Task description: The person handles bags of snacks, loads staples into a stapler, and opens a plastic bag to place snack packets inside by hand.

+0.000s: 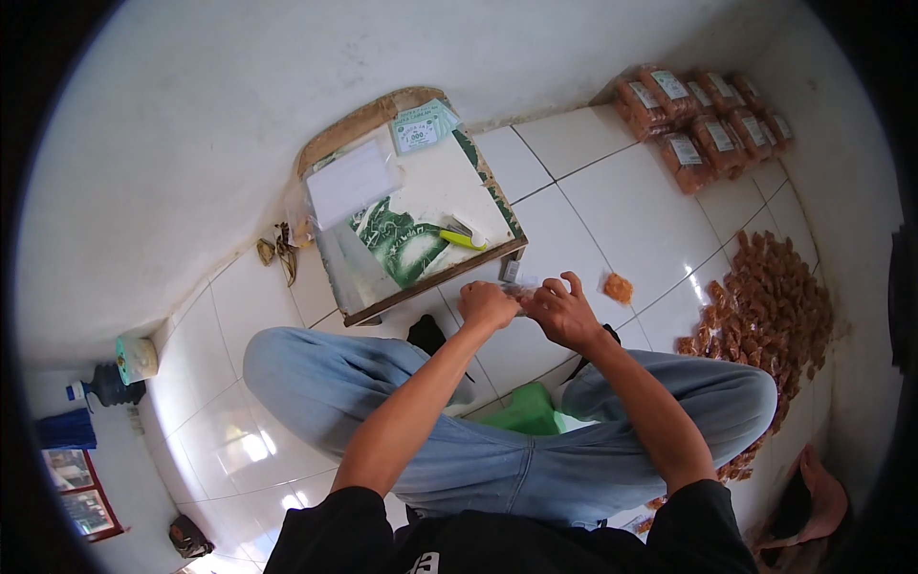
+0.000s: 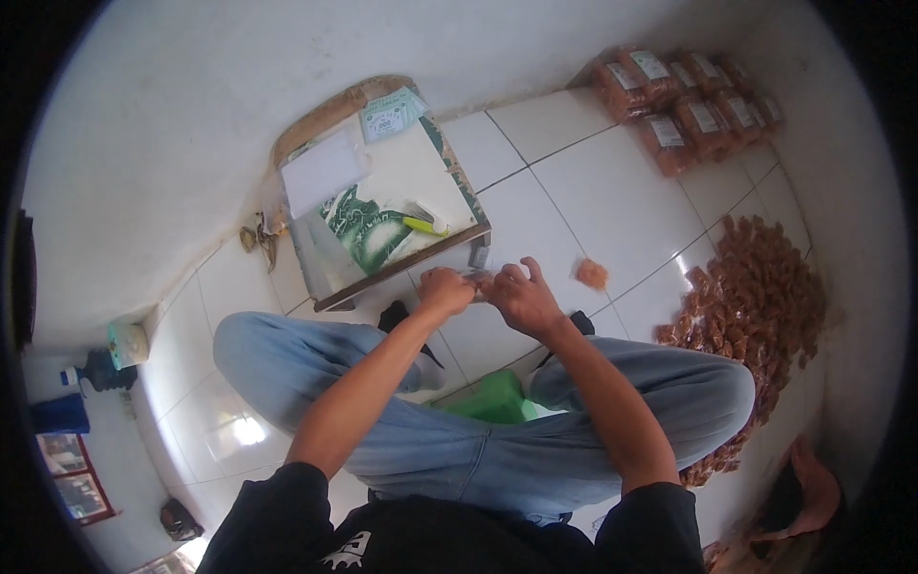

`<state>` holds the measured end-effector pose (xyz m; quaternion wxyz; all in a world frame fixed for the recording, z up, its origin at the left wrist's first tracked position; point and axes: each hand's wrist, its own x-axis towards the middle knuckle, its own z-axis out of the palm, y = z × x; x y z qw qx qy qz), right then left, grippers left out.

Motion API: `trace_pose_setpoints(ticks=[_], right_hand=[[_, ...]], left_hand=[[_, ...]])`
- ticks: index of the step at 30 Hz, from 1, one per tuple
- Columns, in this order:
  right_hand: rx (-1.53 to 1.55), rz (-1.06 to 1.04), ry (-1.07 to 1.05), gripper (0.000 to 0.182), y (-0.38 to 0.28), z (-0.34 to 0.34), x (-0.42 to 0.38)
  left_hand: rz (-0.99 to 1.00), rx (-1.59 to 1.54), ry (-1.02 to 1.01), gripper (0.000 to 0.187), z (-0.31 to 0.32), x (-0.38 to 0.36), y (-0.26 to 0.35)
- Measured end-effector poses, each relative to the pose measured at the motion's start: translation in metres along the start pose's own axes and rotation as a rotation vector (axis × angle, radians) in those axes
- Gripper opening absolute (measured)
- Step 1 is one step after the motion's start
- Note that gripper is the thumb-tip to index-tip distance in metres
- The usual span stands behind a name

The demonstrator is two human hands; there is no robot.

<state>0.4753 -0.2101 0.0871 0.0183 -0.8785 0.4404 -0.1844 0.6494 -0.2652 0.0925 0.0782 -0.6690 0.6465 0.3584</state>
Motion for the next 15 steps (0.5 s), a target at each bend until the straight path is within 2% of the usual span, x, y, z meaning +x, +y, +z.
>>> trace_pose_setpoints(ticks=[1, 2, 4, 8, 10, 11, 13, 14, 15], right_hand=[[0.003, 0.003, 0.0, 0.03, -0.002, 0.003, -0.002], [-0.005, -0.016, 0.043, 0.029, -0.005, 0.007, -0.004], [-0.013, -0.033, 0.087, 0.028, -0.008, 0.011, -0.006], [-0.025, -0.041, 0.128, 0.025, -0.013, 0.019, -0.01], [-0.029, -0.024, 0.144, 0.024, -0.014, 0.019, -0.01], [-0.023, -0.012, 0.145, 0.024, -0.014, 0.018, -0.01], [-0.015, 0.013, 0.149, 0.024, -0.016, 0.019, -0.013], [-0.008, 0.015, 0.161, 0.023, -0.017, 0.021, -0.015], [-0.003, 0.013, 0.173, 0.023, -0.018, 0.02, -0.014]], left_hand=[[-0.081, 0.01, -0.091, 0.044, 0.002, 0.004, -0.001], [-0.082, 0.014, -0.094, 0.044, 0.005, 0.007, -0.005], [-0.149, -0.158, -0.198, 0.049, 0.01, 0.016, -0.016], [-0.175, -0.255, -0.237, 0.047, 0.01, 0.016, -0.029], [-0.006, -0.333, -0.241, 0.057, -0.005, -0.003, -0.025], [-0.006, -0.328, -0.242, 0.057, -0.006, -0.016, -0.022], [-0.119, -0.539, 0.344, 0.06, -0.003, -0.04, -0.02], [-0.116, -0.532, 0.341, 0.06, -0.001, -0.043, -0.021], [-0.268, -0.809, 0.097, 0.06, 0.002, -0.042, -0.024]])
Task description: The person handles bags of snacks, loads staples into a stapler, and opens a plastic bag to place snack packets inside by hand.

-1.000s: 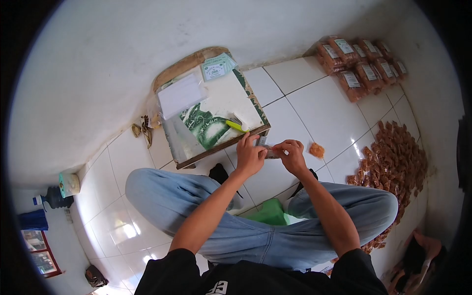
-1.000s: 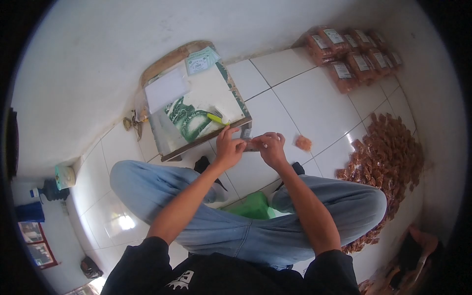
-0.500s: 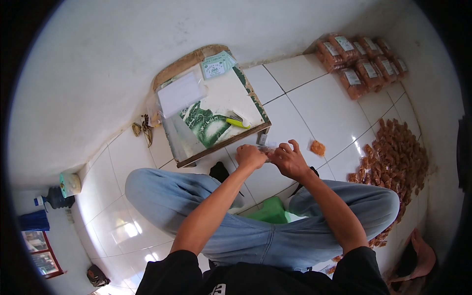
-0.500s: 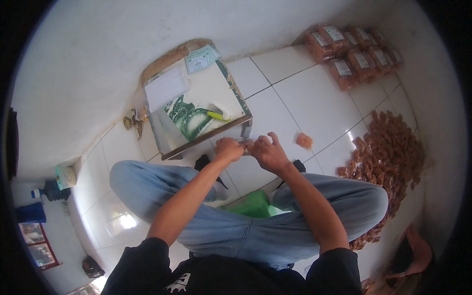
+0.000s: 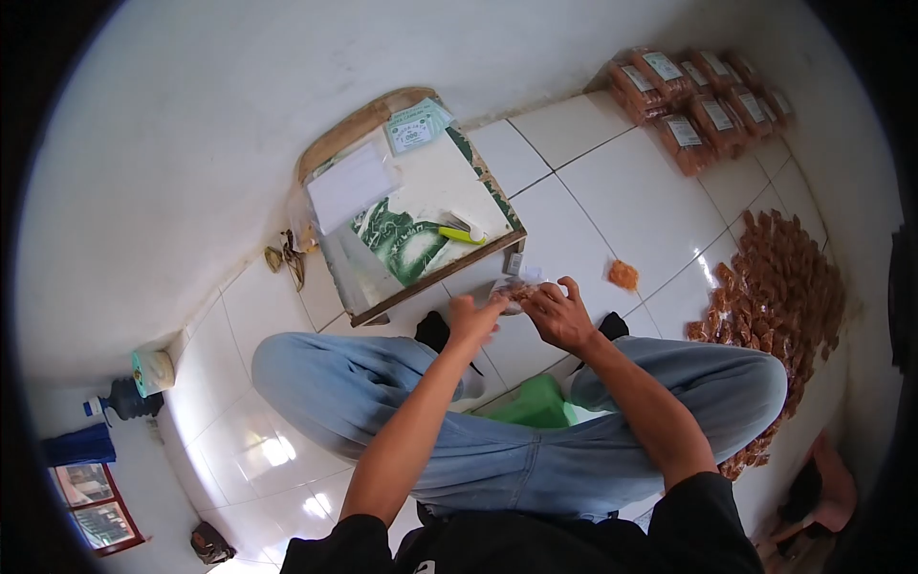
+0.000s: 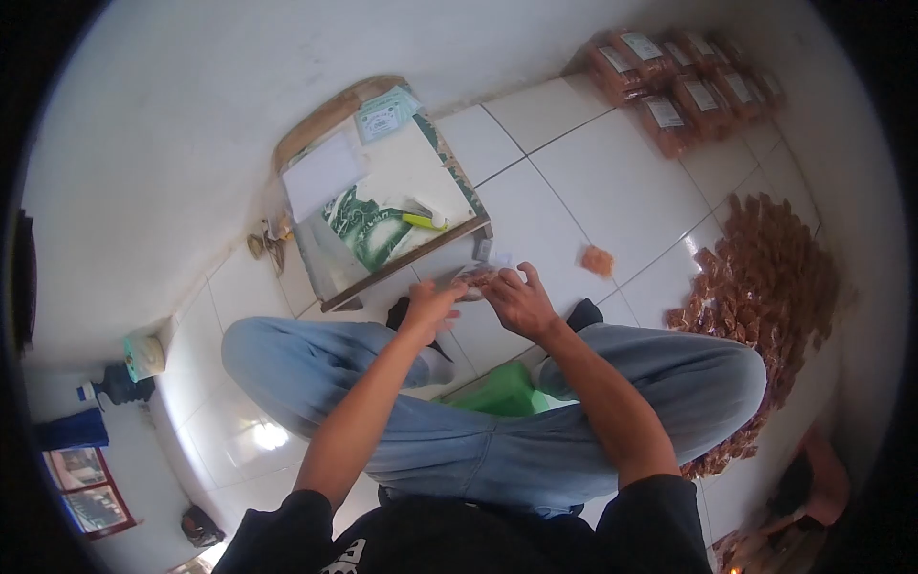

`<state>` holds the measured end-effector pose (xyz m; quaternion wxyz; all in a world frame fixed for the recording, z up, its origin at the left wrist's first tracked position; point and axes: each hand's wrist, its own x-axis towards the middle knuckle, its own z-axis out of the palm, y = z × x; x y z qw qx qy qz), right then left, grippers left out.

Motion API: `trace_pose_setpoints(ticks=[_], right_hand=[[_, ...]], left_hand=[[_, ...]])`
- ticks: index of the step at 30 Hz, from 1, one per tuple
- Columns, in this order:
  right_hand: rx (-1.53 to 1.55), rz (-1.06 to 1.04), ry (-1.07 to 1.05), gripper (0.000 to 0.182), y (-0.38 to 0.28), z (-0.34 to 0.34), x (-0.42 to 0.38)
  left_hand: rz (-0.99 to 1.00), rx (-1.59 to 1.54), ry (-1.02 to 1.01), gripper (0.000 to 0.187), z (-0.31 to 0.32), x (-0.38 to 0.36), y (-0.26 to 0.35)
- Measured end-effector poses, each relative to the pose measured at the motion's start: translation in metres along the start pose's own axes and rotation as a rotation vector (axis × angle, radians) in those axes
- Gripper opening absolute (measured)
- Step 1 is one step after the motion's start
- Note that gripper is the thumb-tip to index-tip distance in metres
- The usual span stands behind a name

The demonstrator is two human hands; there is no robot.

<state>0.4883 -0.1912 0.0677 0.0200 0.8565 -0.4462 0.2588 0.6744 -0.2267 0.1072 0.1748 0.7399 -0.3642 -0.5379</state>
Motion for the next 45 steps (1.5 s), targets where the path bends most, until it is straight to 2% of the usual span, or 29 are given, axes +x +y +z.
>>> trace_pose_setpoints(ticks=[1, 2, 4, 5, 7, 8, 10, 13, 16, 20, 25, 27, 28, 30, 31, 32, 34, 36, 41, 43, 45], right_hand=[[0.002, 0.002, 0.003, 0.023, 0.0, -0.001, 0.0], [-0.002, -0.002, 0.028, 0.022, -0.001, -0.003, 0.0], [-0.004, -0.004, 0.05, 0.022, -0.003, -0.005, -0.001], [-0.008, 0.001, 0.044, 0.022, -0.003, -0.004, -0.002], [-0.012, 0.007, 0.04, 0.022, -0.002, 0.0, -0.006], [0.016, 0.014, 0.014, 0.022, -0.002, 0.003, -0.008], [0.034, 0.046, -0.022, 0.021, -0.005, -0.001, -0.015], [0.024, 0.062, 0.007, 0.022, -0.004, -0.006, -0.021], [0.015, 0.122, -0.016, 0.021, -0.009, -0.006, -0.027], [0.048, 0.3, -0.027, 0.019, -0.014, -0.012, -0.038], [0.021, 0.441, -0.109, 0.016, -0.013, -0.018, -0.048], [0.084, 0.682, -0.1, 0.018, -0.014, -0.013, -0.049], [0.083, 0.677, -0.104, 0.018, -0.016, -0.011, -0.046], [0.049, 0.973, 0.122, 0.025, -0.021, -0.008, -0.041], [0.05, 0.968, 0.116, 0.025, -0.02, 0.0, -0.047], [0.233, 1.196, 0.124, 0.029, -0.016, 0.012, -0.053], [0.423, 1.412, 0.125, 0.034, -0.008, 0.011, -0.054], [1.059, 1.666, -0.292, 0.037, 0.004, 0.003, -0.053], [1.117, 1.674, -0.197, 0.026, 0.003, -0.009, -0.048], [0.997, 1.726, -0.183, 0.02, 0.005, -0.032, -0.033], [0.909, 1.646, -0.144, 0.019, 0.006, -0.057, -0.018]], left_hand=[[-0.253, -0.233, -0.192, 0.061, 0.0, 0.002, -0.003], [-0.253, -0.232, -0.189, 0.061, 0.0, 0.006, -0.006], [-0.362, -0.29, -0.271, 0.045, 0.005, 0.013, -0.012], [-0.363, -0.29, -0.27, 0.045, 0.01, 0.014, -0.017], [-0.388, -0.588, -0.385, 0.038, 0.021, 0.015, -0.025], [-0.386, -0.582, -0.386, 0.038, 0.026, 0.019, -0.027], [-0.415, -0.696, -0.359, 0.021, 0.039, 0.023, -0.035], [-0.463, -0.692, -0.398, 0.016, 0.045, 0.025, -0.038], [-0.513, -0.663, -0.399, 0.015, 0.049, 0.023, -0.036], [-0.518, -0.679, -0.432, 0.015, 0.065, 0.024, -0.044], [-0.592, -0.734, -0.319, 0.012, 0.092, 0.022, -0.05], [-0.573, -0.731, -0.336, 0.012, 0.096, 0.02, -0.049], [-0.547, -0.723, -0.351, 0.013, 0.097, 0.02, -0.047], [-0.528, -0.713, -0.351, 0.013, 0.097, 0.019, -0.042], [-0.508, -0.697, -0.352, 0.014, 0.097, 0.019, -0.043], [-0.509, -0.707, -0.35, 0.014, 0.096, 0.019, -0.044], [-0.504, -0.702, -0.352, 0.013, 0.094, 0.019, -0.051], [-0.514, -0.687, -0.369, 0.015, 0.092, 0.018, -0.055], [-0.515, -0.695, -0.403, 0.013, 0.096, 0.01, -0.05], [-0.513, -0.748, -0.432, 0.013, 0.094, -0.001, -0.031], [-0.548, -0.802, -0.496, 0.013, 0.089, -0.016, -0.009]])
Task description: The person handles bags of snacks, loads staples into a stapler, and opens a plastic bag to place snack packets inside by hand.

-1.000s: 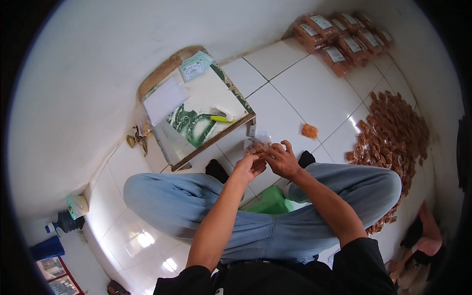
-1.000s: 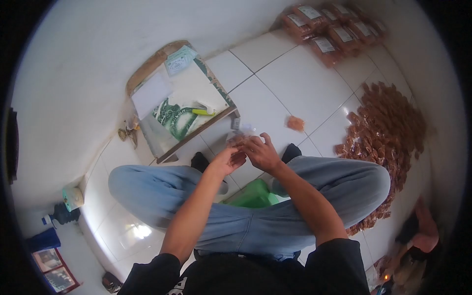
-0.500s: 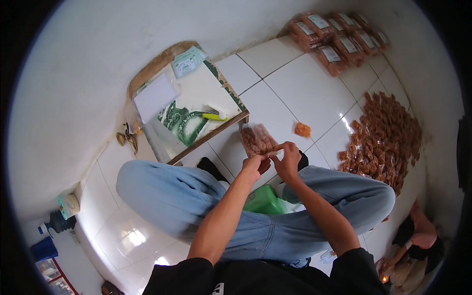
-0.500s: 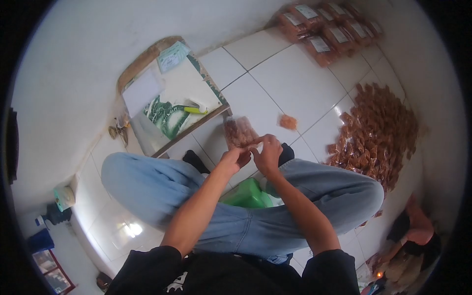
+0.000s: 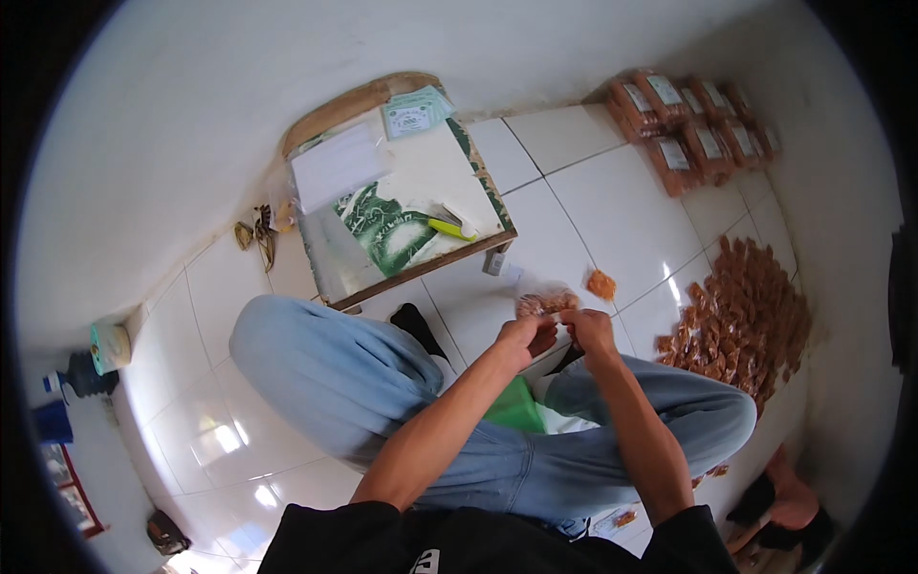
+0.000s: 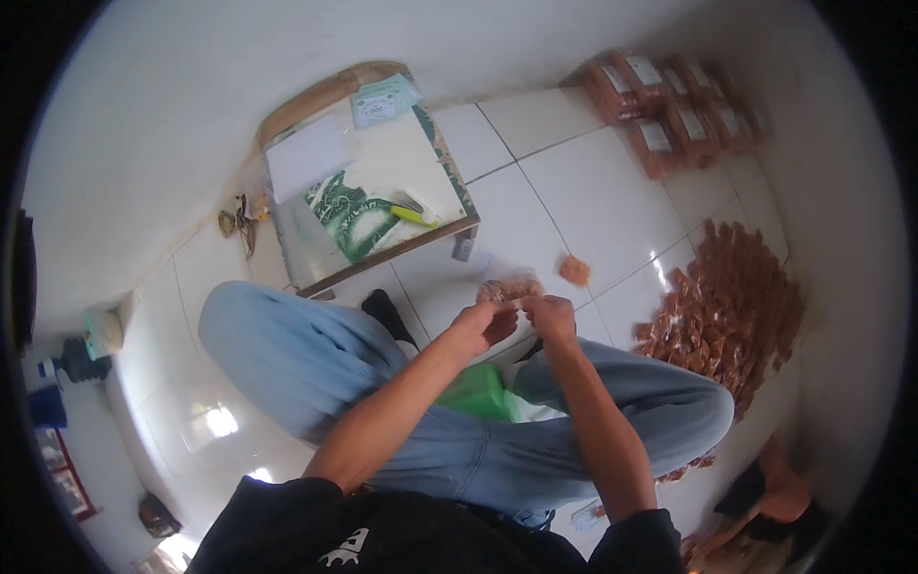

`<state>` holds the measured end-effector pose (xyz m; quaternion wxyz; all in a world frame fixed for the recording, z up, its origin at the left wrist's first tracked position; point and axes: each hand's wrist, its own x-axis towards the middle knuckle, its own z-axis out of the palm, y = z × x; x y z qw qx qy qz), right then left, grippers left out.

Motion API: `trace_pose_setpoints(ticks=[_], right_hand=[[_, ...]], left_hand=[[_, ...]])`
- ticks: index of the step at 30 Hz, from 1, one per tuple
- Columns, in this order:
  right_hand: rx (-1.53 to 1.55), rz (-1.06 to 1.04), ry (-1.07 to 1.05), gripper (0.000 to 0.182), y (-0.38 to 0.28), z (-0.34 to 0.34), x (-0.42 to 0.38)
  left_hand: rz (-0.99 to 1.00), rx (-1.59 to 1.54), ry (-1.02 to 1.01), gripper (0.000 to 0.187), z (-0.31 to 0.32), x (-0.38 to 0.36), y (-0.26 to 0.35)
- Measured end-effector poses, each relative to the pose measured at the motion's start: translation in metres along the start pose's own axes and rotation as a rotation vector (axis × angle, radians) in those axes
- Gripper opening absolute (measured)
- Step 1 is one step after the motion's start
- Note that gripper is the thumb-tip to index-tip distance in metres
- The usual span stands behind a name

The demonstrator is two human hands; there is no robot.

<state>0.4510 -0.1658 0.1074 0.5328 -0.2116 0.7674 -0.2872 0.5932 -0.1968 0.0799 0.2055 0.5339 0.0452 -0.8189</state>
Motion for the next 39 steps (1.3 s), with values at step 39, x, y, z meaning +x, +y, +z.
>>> trace_pose_setpoints(ticks=[39], right_hand=[[0.069, -0.319, -0.425, 0.025, -0.051, 0.203, 0.042]], left_hand=[[0.536, -0.32, 0.222, 0.01, -0.133, -0.029, 0.107]])
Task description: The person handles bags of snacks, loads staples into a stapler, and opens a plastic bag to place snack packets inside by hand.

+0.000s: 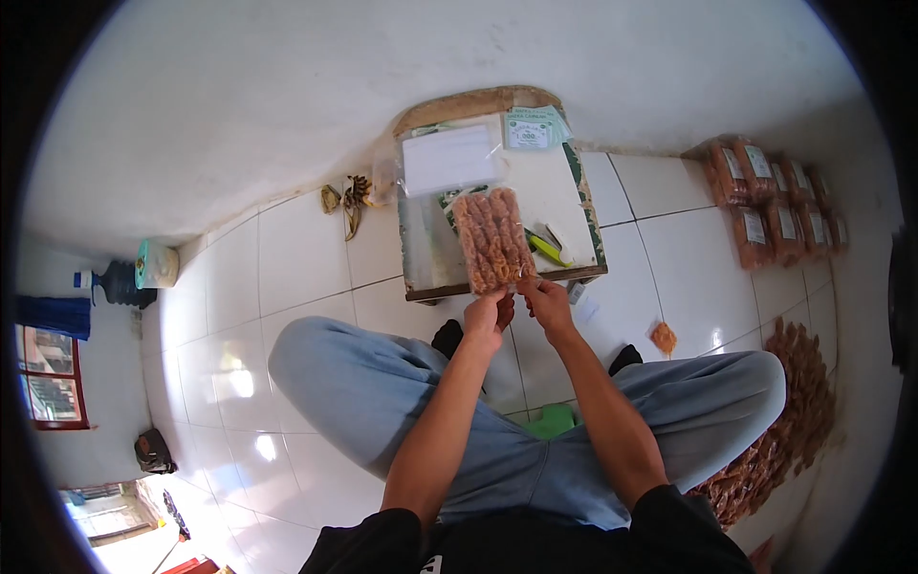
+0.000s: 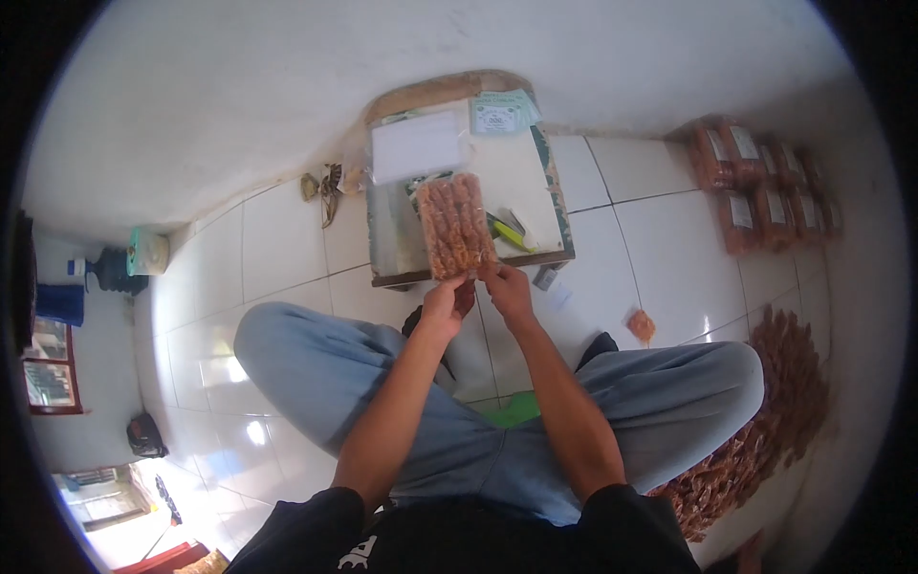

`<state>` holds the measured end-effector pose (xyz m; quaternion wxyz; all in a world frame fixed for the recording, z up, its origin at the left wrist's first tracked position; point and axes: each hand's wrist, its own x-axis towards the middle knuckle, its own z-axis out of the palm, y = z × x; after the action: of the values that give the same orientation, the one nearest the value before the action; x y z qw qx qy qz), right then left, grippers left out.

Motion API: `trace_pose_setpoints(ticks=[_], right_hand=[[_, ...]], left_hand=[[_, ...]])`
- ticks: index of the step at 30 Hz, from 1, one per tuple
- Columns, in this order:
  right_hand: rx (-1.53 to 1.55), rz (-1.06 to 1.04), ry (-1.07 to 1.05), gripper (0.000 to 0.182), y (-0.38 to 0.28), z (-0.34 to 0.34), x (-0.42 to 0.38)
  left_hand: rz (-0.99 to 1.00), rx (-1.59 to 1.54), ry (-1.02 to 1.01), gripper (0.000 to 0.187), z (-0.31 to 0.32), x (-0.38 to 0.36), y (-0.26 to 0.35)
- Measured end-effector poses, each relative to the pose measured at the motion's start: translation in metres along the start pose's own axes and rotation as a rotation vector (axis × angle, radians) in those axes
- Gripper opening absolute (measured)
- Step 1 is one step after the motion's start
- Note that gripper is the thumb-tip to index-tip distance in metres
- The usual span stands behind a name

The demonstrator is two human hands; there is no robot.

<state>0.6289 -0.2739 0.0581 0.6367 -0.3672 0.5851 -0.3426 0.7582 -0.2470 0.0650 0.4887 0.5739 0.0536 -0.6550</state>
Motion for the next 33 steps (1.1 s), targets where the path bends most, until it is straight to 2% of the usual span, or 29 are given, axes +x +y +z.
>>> trace_pose_setpoints(ticks=[4, 8, 14, 16, 22, 26, 28, 29, 31, 32, 33], right_hand=[[-0.034, 0.083, -0.023, 0.02, -0.008, -0.001, -0.008], [-0.021, 0.005, -0.048, 0.027, -0.007, 0.0, -0.009], [0.138, 0.034, 0.086, 0.019, 0.006, 0.007, -0.002], [0.194, 0.127, 0.139, 0.013, 0.006, 0.009, 0.002], [0.179, 0.144, 0.072, 0.012, -0.001, 0.006, 0.001], [0.13, 0.178, 0.015, 0.016, -0.002, 0.0, 0.006], [-0.122, 0.196, -0.057, 0.025, -0.011, -0.007, 0.006], [-0.132, 0.197, -0.056, 0.025, -0.018, -0.016, 0.005], [-0.674, 0.014, -0.23, 0.03, -0.039, -0.041, 0.006], [-0.752, -0.022, -0.209, 0.027, -0.05, -0.052, 0.009], [-0.845, -0.287, -0.035, 0.025, -0.05, -0.062, 0.016]], left_hand=[[0.009, 0.009, 0.007, 0.009, 0.002, 0.002, 0.0], [-0.012, 0.153, 0.052, 0.015, 0.011, -0.009, 0.001], [-0.039, 0.184, 0.095, 0.02, 0.015, -0.014, -0.003], [-0.05, 0.156, 0.102, 0.021, 0.016, -0.018, -0.001], [-0.018, 0.161, 0.038, 0.026, 0.01, -0.013, 0.0], [-0.031, 0.172, 0.063, 0.018, 0.008, -0.003, -0.005], [-0.029, 0.151, 0.079, 0.016, 0.011, -0.006, -0.002], [-0.034, 0.137, 0.077, 0.014, 0.013, -0.007, -0.001], [-0.036, 0.11, 0.072, 0.012, 0.016, -0.007, 0.003], [-0.042, 0.12, 0.06, 0.011, 0.016, -0.007, 0.003], [-0.048, 0.131, 0.047, 0.01, 0.015, -0.006, 0.002]])
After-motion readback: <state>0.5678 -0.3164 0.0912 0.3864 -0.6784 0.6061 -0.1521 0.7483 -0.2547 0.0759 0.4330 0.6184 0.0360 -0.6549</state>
